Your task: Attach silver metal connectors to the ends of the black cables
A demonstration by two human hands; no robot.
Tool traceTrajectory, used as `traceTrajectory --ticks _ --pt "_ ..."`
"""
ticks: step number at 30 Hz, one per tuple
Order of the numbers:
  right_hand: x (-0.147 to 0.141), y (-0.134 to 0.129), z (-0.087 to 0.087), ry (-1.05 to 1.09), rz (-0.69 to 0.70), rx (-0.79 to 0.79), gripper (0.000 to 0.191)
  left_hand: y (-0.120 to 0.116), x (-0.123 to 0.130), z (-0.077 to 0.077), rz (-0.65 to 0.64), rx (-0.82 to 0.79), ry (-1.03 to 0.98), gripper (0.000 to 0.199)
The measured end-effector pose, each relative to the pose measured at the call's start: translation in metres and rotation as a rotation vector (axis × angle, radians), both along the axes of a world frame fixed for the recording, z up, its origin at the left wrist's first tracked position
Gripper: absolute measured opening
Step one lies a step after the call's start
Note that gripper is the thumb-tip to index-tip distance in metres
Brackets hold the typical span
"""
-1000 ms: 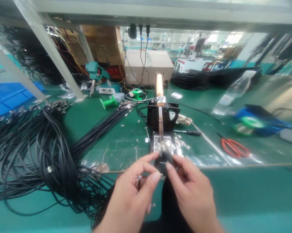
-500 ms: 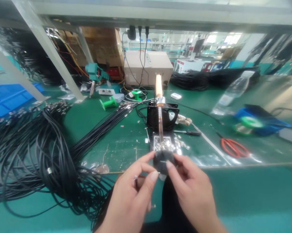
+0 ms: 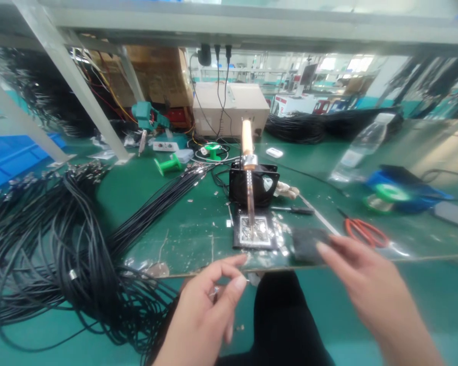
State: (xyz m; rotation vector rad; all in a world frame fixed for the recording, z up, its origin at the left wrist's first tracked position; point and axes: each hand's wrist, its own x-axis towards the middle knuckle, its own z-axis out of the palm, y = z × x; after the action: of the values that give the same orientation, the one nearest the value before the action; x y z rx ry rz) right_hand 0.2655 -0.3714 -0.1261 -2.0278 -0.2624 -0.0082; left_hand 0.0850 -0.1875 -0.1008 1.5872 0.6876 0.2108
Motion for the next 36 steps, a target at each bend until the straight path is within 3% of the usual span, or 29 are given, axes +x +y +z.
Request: traceTrajectory --ticks 5,8,10,13,16,19,24,31,36 --pt "0.042 -0.019 -0.008 -0.073 -0.057 -0.283 0.054 -0.004 0.001 0.001 -0.042 -0.051 0.051 0.037" --pt "0.038 -0.035 -0.012 -0.111 -0.081 -0.353 0.072 -0.005 -0.001 0.002 -0.041 -0.053 0.06 0.038" --pt "0.021 -0.041 -0.011 -0.147 0.012 -0.391 0.06 -0.004 -0.003 0.003 -0.062 -0.064 0.07 0.038" --pt "-0.017 -0.033 -0.007 -0.275 0.343 -0.295 0.032 -0.005 -0.005 0.003 -0.104 -0.065 0.074 0.035" --pt "-0.049 -0.007 -0.007 -0.333 0.535 -0.217 0.027 -0.007 -0.008 0.003 -0.185 -0.002 0.086 0.029" --pt "-0.064 0.014 -0.013 -0.321 0.605 -0.229 0.027 -0.008 -0.01 0.002 -0.279 0.101 0.103 0.024" --pt "-0.073 0.026 -0.02 -0.312 0.677 -0.24 0.028 -0.007 -0.009 -0.004 -0.337 0.174 0.078 0.02" --pt "-0.072 0.019 -0.013 -0.241 0.757 -0.181 0.02 -0.002 -0.01 -0.011 -0.323 0.198 0.052 0.021" --pt "-0.07 0.012 -0.011 -0.262 0.761 -0.012 0.015 -0.003 -0.007 -0.009 -0.36 0.142 0.106 0.022"
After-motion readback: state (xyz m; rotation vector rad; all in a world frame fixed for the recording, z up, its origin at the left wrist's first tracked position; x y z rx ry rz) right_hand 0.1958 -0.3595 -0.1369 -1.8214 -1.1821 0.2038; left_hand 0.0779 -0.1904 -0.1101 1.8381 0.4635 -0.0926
